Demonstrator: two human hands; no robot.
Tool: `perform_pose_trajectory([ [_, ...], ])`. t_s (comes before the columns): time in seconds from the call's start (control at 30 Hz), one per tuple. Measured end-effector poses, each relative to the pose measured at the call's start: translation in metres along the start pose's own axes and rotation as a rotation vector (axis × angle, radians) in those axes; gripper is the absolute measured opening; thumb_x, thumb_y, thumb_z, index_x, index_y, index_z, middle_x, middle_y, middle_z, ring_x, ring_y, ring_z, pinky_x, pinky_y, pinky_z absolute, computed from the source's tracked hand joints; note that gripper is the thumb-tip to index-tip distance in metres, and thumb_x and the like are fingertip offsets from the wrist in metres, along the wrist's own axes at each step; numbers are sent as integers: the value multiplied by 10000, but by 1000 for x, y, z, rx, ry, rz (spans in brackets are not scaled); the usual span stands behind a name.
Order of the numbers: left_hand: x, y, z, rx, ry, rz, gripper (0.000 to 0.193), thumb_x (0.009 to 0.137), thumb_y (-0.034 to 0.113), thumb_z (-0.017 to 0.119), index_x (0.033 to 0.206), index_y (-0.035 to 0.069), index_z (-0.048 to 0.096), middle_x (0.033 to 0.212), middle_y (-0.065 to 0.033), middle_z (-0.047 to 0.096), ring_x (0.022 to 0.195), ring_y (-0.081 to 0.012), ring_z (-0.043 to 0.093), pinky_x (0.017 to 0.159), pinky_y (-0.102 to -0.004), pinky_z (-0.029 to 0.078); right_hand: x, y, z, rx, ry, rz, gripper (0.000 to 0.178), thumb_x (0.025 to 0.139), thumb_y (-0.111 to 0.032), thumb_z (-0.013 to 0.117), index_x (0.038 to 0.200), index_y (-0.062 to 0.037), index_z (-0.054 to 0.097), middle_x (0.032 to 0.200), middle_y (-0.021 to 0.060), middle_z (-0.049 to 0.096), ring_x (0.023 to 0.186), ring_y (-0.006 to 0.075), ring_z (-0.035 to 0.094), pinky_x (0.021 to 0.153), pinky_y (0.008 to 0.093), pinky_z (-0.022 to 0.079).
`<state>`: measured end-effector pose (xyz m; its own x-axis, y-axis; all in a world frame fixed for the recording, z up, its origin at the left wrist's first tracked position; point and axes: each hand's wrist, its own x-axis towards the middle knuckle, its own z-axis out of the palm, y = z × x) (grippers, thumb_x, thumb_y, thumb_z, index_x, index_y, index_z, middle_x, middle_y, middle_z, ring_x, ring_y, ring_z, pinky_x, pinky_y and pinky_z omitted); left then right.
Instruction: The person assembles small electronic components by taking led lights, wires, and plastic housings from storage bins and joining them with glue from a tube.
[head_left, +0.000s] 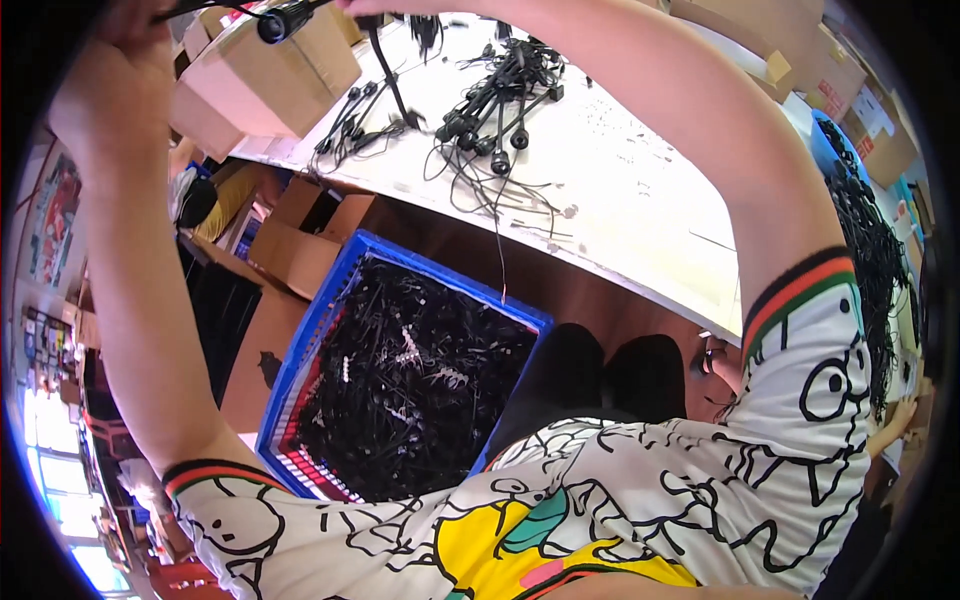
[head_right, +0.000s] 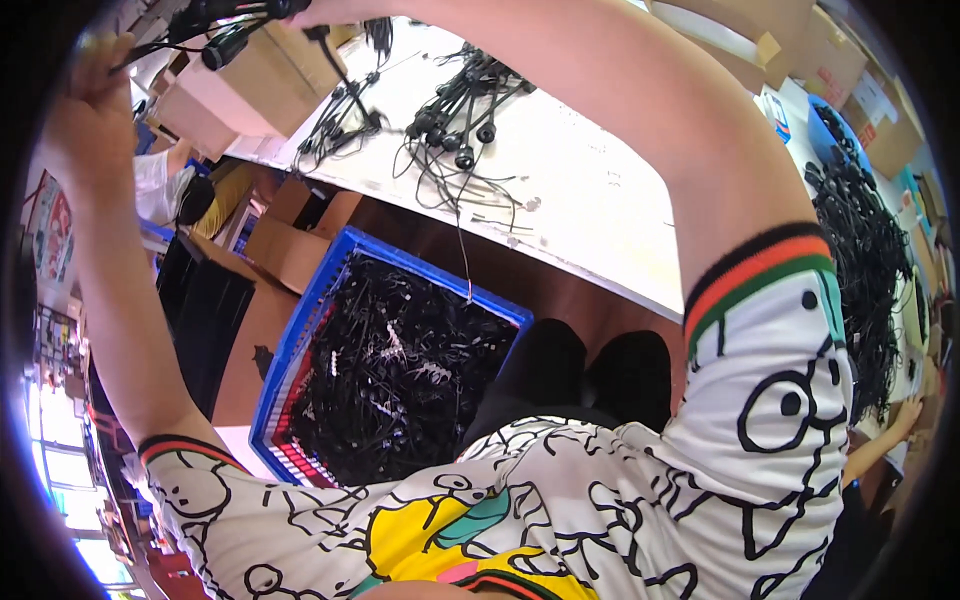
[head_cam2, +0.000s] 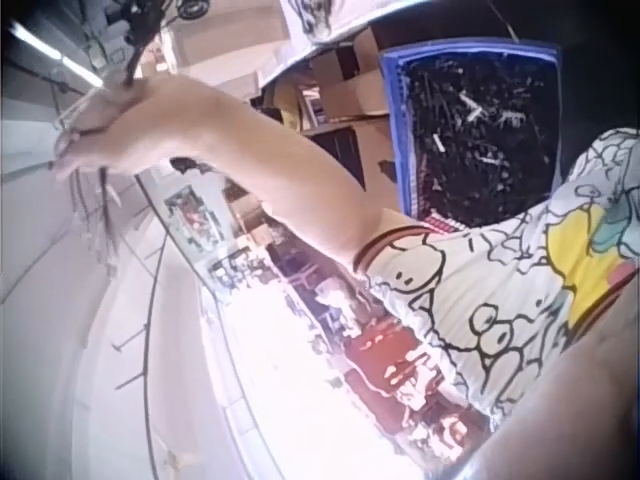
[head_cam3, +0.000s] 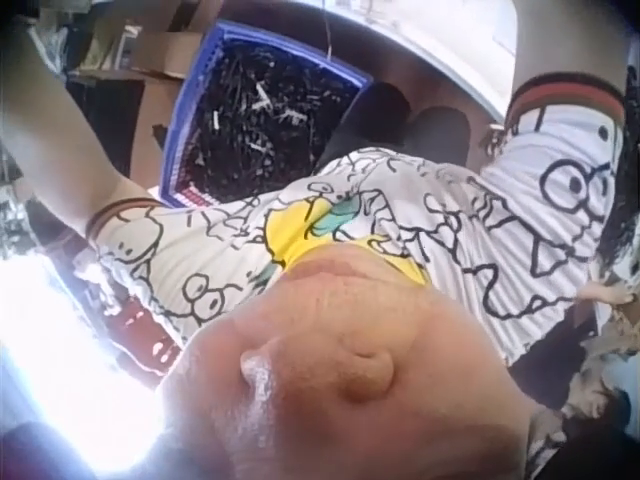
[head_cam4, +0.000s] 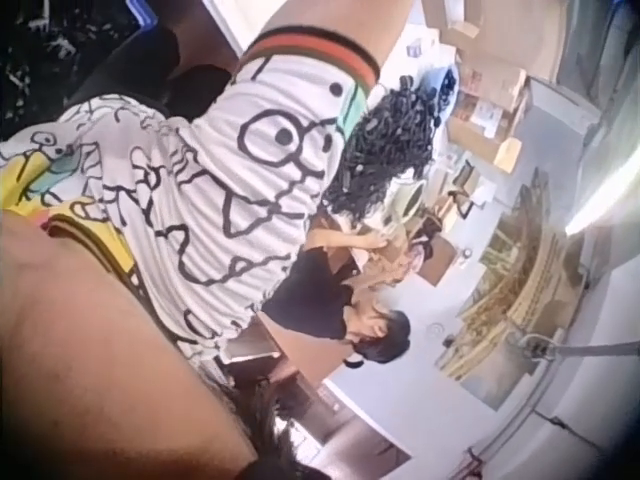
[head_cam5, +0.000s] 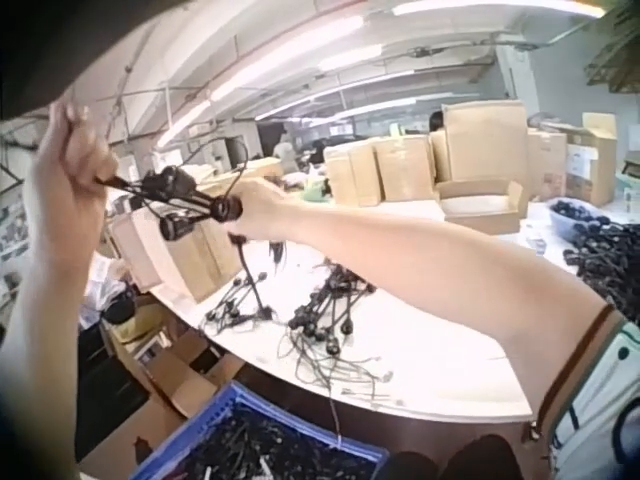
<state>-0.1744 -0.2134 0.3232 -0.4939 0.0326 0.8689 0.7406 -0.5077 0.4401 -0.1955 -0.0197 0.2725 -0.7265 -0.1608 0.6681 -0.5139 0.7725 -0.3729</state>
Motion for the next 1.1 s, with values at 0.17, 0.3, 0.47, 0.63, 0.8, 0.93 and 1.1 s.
perform_pose_trajectory([
  [0.17,-36,-81,-19,390,-512,247,174,885,129,424,767,46,520,681,-48,506,647,-132,462,570,-242,355,60,115,-17,-183,450,-1006,165,713,-33,519,860,-48,592,842,127,608,790,232,574,658,315,439],
  [0.3,-83,-155,-34,869,-1006,562,57,758,58,517,811,66,535,750,-60,558,767,-219,511,734,-319,405,9,187,22,-465,142,-528,280,711,-47,526,989,-25,555,895,120,576,888,250,556,740,304,440],
  [0.47,-120,-247,-48,842,-1286,535,106,718,76,504,823,82,492,703,-46,498,760,-245,483,737,-321,383,-59,236,69,-708,-187,-162,543,728,-94,543,1240,-84,364,1285,152,326,1116,302,417,870,403,393],
  [0.63,-125,-257,-58,816,-1227,510,192,693,41,532,881,72,515,754,-51,532,792,-249,493,726,-336,393,-81,147,47,-844,-343,-7,500,711,-70,549,1192,-50,414,1288,157,361,1155,291,386,885,486,354],
  [0.8,-128,-250,-60,818,-1138,521,124,743,43,492,855,95,489,725,-34,536,796,-223,523,838,-322,381,-149,90,59,465,-286,284,289,773,-173,572,1053,-104,569,889,4,590,759,92,527,670,229,410],
  [0.93,-135,-238,-63,832,-1203,473,224,706,-29,516,904,73,495,790,-55,554,835,-244,540,937,-394,352,-167,66,67,531,-342,436,252,787,-234,594,970,-62,596,797,-2,587,658,54,503,573,187,393],
  [1.1,-149,-210,-62,1034,-970,334,345,694,-52,494,1011,87,503,953,-124,535,929,-287,509,950,-386,326,-172,67,81,537,-237,476,163,763,-151,638,856,-20,614,690,6,573,581,53,485,524,178,382],
])
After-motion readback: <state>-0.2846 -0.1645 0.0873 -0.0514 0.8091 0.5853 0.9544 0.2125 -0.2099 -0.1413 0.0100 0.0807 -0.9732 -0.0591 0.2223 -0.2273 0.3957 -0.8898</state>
